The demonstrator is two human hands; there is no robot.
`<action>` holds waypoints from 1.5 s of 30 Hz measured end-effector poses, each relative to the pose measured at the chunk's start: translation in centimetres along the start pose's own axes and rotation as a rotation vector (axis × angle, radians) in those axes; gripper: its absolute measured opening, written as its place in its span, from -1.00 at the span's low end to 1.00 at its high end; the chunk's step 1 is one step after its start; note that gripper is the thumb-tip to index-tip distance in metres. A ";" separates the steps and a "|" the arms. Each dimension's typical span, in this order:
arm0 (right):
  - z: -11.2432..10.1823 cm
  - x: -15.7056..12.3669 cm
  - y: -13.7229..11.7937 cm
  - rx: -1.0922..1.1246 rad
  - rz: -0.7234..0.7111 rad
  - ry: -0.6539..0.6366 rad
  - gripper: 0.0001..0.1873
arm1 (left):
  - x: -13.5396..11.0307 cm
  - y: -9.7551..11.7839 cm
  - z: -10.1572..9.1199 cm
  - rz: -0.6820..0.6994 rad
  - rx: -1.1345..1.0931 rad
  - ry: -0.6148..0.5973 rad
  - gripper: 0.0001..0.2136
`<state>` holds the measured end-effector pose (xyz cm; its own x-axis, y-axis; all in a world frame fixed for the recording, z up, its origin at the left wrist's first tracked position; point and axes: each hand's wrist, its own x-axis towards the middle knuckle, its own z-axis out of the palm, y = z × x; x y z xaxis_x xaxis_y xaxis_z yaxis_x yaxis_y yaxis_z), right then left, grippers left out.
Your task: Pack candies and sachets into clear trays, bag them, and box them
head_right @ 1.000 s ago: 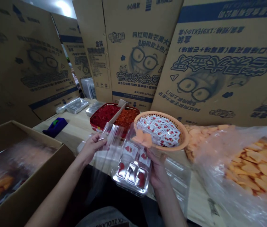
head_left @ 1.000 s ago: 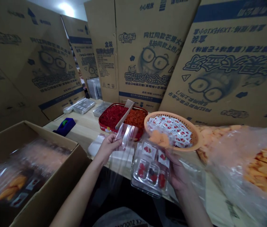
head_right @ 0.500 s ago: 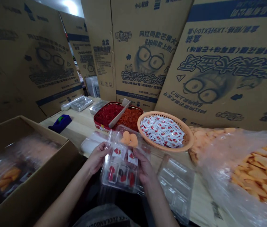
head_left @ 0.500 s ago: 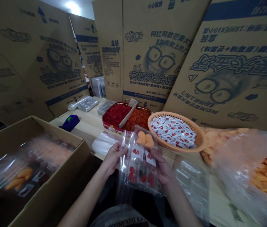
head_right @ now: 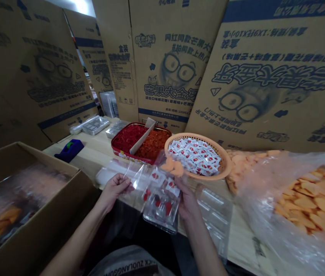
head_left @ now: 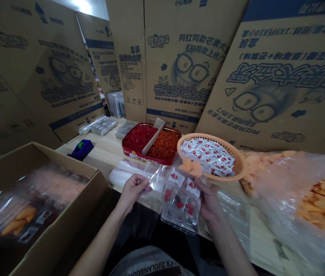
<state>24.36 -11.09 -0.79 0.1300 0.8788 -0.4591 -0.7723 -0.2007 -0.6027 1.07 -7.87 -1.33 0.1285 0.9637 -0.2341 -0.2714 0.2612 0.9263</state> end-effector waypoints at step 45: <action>8.6 1.3 -0.4 0.210 -0.528 -0.130 -0.80 | -3.1 0.7 0.7 0.142 0.079 0.030 -0.59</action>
<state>19.51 -6.12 4.43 0.4635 0.8852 -0.0401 -0.7324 0.3573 -0.5796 1.20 -10.71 0.23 0.0651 0.9922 -0.1066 -0.2085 0.1180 0.9709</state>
